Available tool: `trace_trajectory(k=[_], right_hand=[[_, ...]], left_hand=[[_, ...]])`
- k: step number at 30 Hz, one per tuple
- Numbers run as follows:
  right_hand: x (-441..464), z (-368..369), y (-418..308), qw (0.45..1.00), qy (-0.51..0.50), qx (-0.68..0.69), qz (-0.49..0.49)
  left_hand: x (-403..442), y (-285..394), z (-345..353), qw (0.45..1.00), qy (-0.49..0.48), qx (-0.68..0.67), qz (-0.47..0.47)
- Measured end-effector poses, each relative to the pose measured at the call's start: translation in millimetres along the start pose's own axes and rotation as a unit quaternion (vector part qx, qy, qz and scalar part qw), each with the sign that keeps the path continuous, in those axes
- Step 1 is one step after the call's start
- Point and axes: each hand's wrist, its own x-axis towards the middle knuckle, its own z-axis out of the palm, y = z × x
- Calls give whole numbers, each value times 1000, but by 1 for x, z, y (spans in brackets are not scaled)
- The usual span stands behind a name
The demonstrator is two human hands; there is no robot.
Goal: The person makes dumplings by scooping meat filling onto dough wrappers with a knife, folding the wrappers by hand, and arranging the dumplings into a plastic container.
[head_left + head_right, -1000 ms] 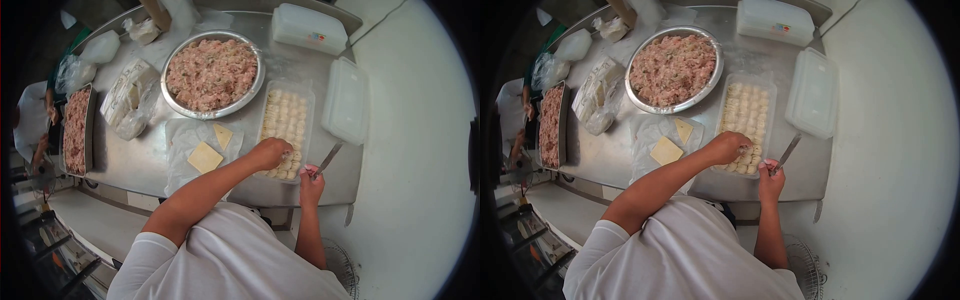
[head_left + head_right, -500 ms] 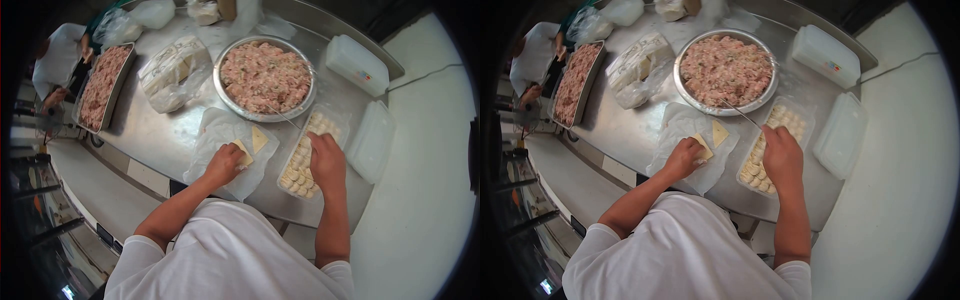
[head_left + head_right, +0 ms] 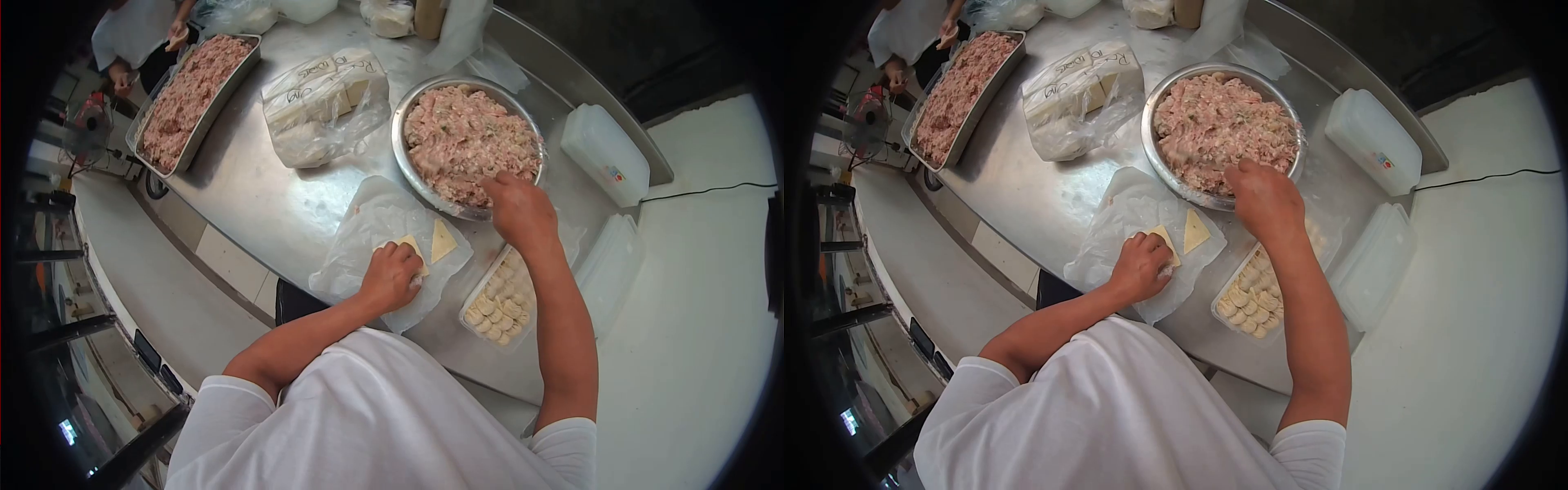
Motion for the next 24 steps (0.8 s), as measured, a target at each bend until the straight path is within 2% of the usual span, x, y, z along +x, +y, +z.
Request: trace_trajectory(k=[4, 9, 15, 18, 21, 24], right_hand=[[-13, 10, 0, 1000, -24, 10, -6], [-27, 15, 7, 998, 16, 51, 40], [-50, 25, -5, 988, 89, 81, 97], [-58, 32, -10, 987, 105, 84, 93], [-67, 34, -3, 984, 73, 137, 86], [-71, 17, 5, 986, 57, 130, 88]], left_hand=[[1, -2, 2, 1000, -4, 13, 10], [-5, -6, 5, 999, 15, 13, 49], [-5, -5, 7, 1000, 9, 5, 23], [-5, -4, 4, 1000, 3, -18, 1], [-2, -7, 5, 1000, 11, -25, 9], [-2, -5, 3, 1000, -5, -5, 7]])
